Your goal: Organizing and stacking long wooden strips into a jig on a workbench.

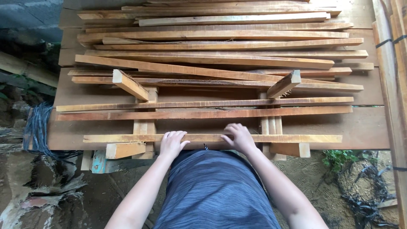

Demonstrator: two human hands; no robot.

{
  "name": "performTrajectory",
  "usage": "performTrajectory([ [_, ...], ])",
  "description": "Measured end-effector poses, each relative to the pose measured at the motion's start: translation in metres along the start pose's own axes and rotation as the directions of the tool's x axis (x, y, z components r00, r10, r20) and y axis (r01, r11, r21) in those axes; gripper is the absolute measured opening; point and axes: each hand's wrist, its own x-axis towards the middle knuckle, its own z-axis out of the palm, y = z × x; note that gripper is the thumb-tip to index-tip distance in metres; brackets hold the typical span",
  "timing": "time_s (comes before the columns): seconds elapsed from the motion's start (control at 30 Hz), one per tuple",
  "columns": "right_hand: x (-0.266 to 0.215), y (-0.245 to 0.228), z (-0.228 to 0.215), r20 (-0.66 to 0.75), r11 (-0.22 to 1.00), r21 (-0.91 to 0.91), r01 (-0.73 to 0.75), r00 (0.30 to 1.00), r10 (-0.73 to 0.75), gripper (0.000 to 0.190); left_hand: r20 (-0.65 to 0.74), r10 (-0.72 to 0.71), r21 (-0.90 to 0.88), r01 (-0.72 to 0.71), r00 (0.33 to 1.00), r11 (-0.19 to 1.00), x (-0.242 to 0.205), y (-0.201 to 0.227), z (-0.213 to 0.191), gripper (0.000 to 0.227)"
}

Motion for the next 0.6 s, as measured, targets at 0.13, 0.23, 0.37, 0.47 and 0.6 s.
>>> performTrajectory([
  [0.13, 0.030, -0.013, -0.003, -0.256, 0.977, -0.205, 0.054, 0.961, -0.106, 0.053, 0.009, -0.006, -0.007, 0.006, 1.000, 1.000, -0.002, 0.001, -0.002, 0.049],
  [0.23, 0.044, -0.009, 0.008, -0.118, 0.978, -0.193, -0.076, 0.992, 0.054, 0.071, 0.002, 0.006, -0.027, -0.006, 1.000, 1.000, -0.002, 0.001, -0.003, 0.049],
  [0.37, 0.059, -0.007, 0.007, 0.005, 0.971, -0.199, -0.132, 0.991, 0.136, 0.072, 0.037, -0.041, -0.028, 0.042, 0.998, 0.999, 0.000, 0.010, -0.020, 0.050],
  [0.47, 0.052, -0.009, 0.008, 0.075, 0.977, -0.138, -0.163, 0.982, 0.174, 0.066, 0.030, -0.075, 0.000, 0.075, 0.997, 0.997, -0.002, 0.026, -0.038, 0.070],
  [0.6, 0.036, -0.010, 0.006, 0.165, 0.980, -0.071, -0.185, 0.967, 0.194, 0.060, 0.043, -0.088, -0.027, 0.089, 0.995, 0.996, 0.013, 0.051, -0.092, 0.107],
])
